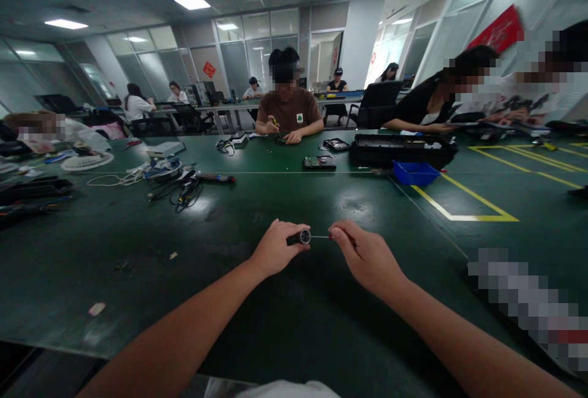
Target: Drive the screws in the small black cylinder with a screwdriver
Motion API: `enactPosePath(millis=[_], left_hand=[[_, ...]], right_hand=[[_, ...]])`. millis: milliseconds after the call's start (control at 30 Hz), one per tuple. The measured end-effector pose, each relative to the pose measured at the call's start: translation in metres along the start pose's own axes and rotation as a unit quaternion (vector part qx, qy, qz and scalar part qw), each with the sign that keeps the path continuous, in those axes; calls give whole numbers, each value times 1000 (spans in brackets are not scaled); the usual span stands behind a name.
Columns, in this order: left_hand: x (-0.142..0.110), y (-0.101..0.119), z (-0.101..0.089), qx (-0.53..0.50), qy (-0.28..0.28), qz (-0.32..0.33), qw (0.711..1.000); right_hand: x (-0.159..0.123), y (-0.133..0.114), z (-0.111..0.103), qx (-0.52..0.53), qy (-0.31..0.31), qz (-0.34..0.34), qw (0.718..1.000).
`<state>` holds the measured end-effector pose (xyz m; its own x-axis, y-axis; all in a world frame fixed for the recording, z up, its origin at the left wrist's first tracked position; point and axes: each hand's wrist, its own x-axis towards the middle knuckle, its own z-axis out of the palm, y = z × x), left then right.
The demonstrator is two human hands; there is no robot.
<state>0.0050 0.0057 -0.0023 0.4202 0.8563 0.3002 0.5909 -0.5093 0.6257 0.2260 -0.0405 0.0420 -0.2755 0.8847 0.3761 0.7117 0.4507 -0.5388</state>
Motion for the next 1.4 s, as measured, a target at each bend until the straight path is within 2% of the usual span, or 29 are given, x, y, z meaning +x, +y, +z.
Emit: enactPosePath(millis=[267, 467, 867, 1167, 1400], left_hand=[[0, 1, -1, -1, 2, 1, 1000], [0, 2, -1, 8, -2, -8, 1000], [0, 0, 1, 4, 7, -7, 1000], [0, 3, -2, -1, 4, -7, 1000], [1, 5, -3, 0, 6, -9, 1000]], right_hand=[[-2, -1, 1, 28, 4, -14, 1000], [-1, 0, 0, 10, -14, 16, 1000], [-2, 3, 3, 1, 19, -12, 1000], [-2, 2, 2, 26, 27, 18, 999], [-2, 3, 4, 21, 33, 0, 999]])
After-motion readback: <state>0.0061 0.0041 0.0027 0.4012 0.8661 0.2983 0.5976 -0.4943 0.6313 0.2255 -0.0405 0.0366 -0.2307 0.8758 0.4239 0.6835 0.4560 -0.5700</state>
